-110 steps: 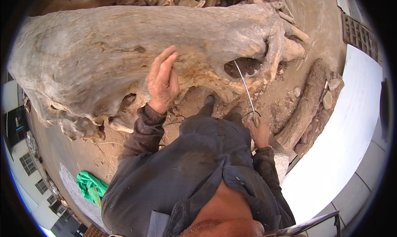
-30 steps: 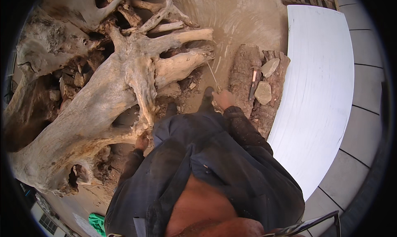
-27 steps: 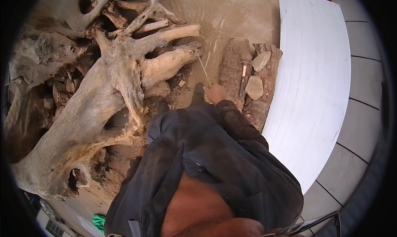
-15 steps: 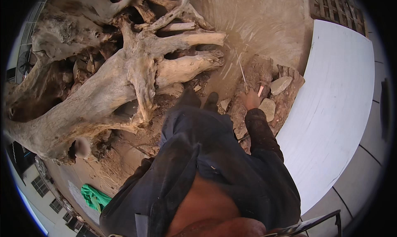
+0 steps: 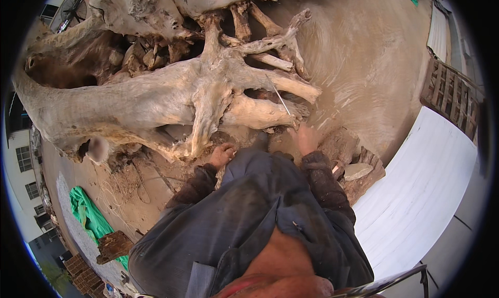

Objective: The person uses a thin metal tool to scrape and carve the surface of a large, hollowed piece of driftwood. They work on the exterior and interior surfaces, removing bark and shaping the wood.

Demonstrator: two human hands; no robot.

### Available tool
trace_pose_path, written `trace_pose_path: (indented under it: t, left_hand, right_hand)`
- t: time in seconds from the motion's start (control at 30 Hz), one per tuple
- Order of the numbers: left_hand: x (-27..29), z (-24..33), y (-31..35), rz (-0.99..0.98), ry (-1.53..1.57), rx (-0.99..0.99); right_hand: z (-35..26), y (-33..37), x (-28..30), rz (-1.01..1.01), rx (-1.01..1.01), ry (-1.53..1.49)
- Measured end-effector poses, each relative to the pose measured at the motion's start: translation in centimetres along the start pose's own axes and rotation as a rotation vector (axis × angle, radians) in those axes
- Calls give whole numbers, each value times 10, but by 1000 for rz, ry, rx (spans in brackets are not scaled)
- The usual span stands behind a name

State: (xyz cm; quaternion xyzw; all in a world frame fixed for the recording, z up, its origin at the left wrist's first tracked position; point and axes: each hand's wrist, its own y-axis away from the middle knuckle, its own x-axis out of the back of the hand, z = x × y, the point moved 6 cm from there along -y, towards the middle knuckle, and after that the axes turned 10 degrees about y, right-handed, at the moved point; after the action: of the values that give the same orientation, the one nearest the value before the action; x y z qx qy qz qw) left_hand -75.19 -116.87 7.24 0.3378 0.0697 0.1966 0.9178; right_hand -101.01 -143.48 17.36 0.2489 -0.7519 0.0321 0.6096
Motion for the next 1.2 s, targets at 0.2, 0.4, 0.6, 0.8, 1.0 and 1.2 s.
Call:
trace_pose_path:
  t: [0.2, 0.4, 0.6, 0.8, 1.0, 1.2]
  left_hand:
    - [13, -33, -6, 44, -27, 63]
    - [45, -75, 40, 536, 229, 349]
    - [-41, -128, 86, 752, 420, 434]
    - [-239, -134, 78, 577, 581, 478]
    - [-266, -271, 87, 691, 124, 214]
    - [-250, -119, 76, 732, 514, 343]
  right_hand:
    - [-69, -47, -9, -104, 215, 11]
    - [-53, -97, -10, -95, 342, -8]
    - [-36, -152, 14, -184, 551, 52]
    - [-25, -209, 52, -112, 649, 125]
    - [-40, -279, 82, -178, 537, 91]
    - [-80, -294, 97, -207, 575, 182]
